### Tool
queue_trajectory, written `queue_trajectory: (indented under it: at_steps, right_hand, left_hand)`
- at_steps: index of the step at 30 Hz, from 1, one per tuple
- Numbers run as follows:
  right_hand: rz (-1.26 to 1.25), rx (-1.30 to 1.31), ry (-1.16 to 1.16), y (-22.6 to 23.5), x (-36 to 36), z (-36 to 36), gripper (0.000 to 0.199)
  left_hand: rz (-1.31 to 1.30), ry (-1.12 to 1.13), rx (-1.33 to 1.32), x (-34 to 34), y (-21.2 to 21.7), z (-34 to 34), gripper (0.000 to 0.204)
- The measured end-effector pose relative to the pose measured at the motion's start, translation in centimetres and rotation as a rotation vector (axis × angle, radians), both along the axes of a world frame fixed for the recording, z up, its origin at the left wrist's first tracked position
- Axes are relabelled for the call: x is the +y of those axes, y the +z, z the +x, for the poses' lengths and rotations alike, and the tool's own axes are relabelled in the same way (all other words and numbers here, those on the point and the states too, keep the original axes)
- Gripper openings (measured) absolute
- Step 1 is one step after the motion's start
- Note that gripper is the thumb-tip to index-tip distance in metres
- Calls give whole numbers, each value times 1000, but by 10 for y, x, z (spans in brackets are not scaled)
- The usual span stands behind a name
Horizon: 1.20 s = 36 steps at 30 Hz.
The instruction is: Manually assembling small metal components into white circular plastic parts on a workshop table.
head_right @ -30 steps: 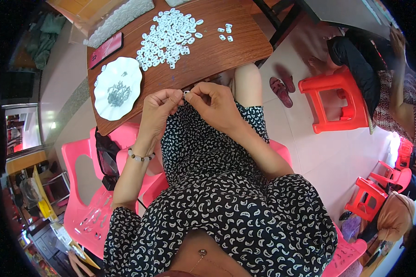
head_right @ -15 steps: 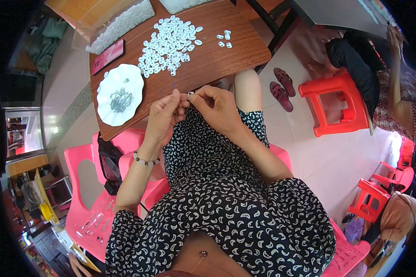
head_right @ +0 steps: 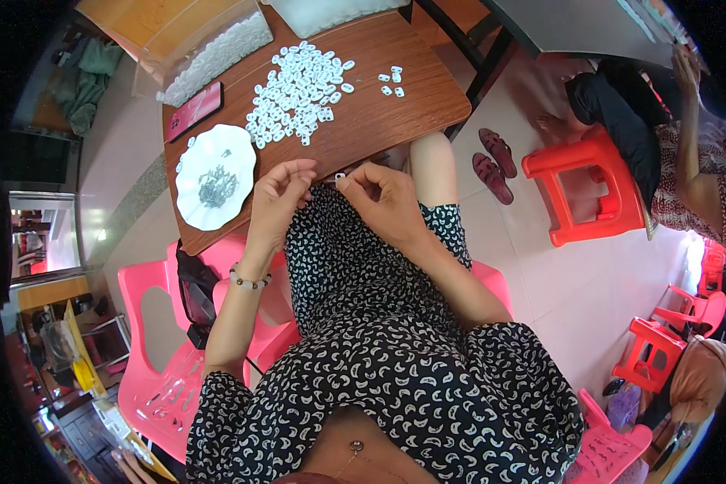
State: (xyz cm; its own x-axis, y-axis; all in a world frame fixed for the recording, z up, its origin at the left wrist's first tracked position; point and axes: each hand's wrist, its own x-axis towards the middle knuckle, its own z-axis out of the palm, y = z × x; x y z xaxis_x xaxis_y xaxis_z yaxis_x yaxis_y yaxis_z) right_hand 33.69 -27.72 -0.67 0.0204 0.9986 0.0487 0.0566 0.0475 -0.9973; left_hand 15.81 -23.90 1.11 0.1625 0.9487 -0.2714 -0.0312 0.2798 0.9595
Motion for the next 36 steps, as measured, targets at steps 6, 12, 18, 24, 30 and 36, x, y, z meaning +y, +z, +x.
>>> queue_trajectory:
  at_steps: [6, 12, 18, 24, 30, 36]
  right_hand:
    - [-49, 28, 13, 5, -7, 12, 21]
    - [-27, -36, -40, -10, -17, 27, 19]
    - [-37, -9, -48, -12, -23, 32, 18]
    - [-97, 39, -42, -3, -28, 39, 18]
    - [-63, 70, -64, -14, -24, 41, 19]
    - [-62, 34, -43, -11, -18, 37, 18]
  left_hand:
    - [643, -51, 772, 39, -7, 1, 17]
    - [717, -49, 844, 83, -10, 25, 19]
    - [908, -112, 929, 127, -20, 68, 25]
    - [939, -167, 1139, 142, -26, 81, 18]
    - [943, -115, 1002, 145, -27, 66, 18]
    - [560, 127, 443, 140, -21, 38, 20]
